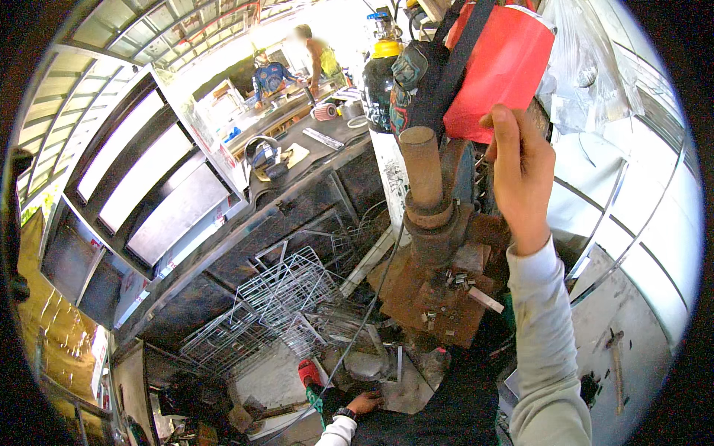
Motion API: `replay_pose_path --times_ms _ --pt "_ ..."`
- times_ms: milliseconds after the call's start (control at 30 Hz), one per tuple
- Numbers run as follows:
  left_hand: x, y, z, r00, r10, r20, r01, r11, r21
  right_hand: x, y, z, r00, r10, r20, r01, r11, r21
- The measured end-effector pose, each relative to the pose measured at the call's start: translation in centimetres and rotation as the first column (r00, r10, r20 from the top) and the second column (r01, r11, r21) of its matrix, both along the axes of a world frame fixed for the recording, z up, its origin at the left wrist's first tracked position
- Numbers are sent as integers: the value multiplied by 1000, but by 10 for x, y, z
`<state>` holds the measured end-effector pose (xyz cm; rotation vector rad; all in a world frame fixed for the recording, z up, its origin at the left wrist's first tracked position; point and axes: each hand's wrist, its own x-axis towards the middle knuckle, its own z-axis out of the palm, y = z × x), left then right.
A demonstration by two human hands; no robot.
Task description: The person repeatedly positions small metal pieces under a manual press and pulls the lever to stamp or cut them. The person handles the pieces one at a time, repositioning them between cycles.
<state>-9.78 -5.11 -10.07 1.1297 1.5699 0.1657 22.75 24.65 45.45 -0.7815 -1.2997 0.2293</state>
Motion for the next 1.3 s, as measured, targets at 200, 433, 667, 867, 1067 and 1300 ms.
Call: replay_pose_path --times_ms 200,433,667,867,1067,1300 --pt "8 6 6 1000 24 -3 -24 1000 1 32 66 -5 933 -304 194 239 924 299" --pt "-14 -2 -41 993 -86 75 79 992 94 61 135 -68 858 -498 128 448 846 289" --pt "6 9 1 999 34 -25 -34 999 -5 127 161 -235 874 -308 375 367 925 -95" --pt "-6 -3 -8 990 97 99 -95 995 -21 73 34 -363 999 37 8 -23 767 -642" --pt "-6 7 -21 997 -75 17 76 997 -18 25 -133 -264 824 403 -399 -564 505 -654" --pt "-12 1 -42 997 -72 -7 72 997 31 7 -156 -127 913 406 35 -301 729 -614"
